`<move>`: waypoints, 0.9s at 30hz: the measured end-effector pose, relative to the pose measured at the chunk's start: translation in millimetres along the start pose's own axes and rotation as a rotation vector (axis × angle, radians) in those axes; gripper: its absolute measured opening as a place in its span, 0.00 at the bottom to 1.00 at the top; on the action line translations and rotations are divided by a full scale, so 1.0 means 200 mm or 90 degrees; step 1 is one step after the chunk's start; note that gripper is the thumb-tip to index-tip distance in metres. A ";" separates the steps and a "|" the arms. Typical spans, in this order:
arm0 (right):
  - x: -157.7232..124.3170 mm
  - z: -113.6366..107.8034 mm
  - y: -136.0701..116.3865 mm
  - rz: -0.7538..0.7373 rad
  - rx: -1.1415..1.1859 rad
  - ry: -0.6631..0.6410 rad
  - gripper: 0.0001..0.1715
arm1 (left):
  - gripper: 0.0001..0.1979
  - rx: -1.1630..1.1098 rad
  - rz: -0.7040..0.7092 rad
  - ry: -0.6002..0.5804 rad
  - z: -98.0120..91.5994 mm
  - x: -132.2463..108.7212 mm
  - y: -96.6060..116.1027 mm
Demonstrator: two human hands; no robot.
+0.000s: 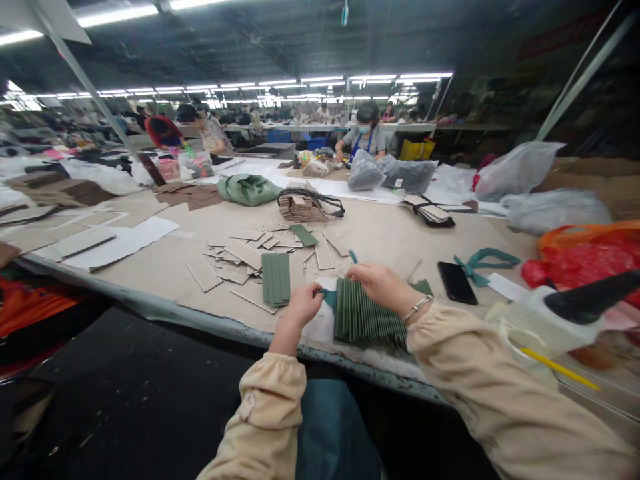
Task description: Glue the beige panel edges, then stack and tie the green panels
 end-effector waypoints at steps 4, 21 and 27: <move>0.13 0.21 -0.04 -0.035 -0.010 -0.064 0.28 | 0.11 -0.248 0.028 0.025 0.06 0.03 0.13; 0.25 0.13 -0.19 -0.108 0.051 -0.168 0.37 | 0.13 -0.974 -0.055 -0.147 0.48 0.04 0.34; 0.13 -0.12 0.18 0.110 0.155 0.021 0.41 | 0.21 -0.991 -0.076 -0.180 0.44 0.04 0.30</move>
Point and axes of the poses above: each hand's wrist, its own x-axis towards the middle knuckle, its own z-axis out of the palm, y = z × x, the point moved 10 cm from there along x, towards the middle knuckle, and after that the axes turned 3 degrees about -x, right-handed, at the moved point
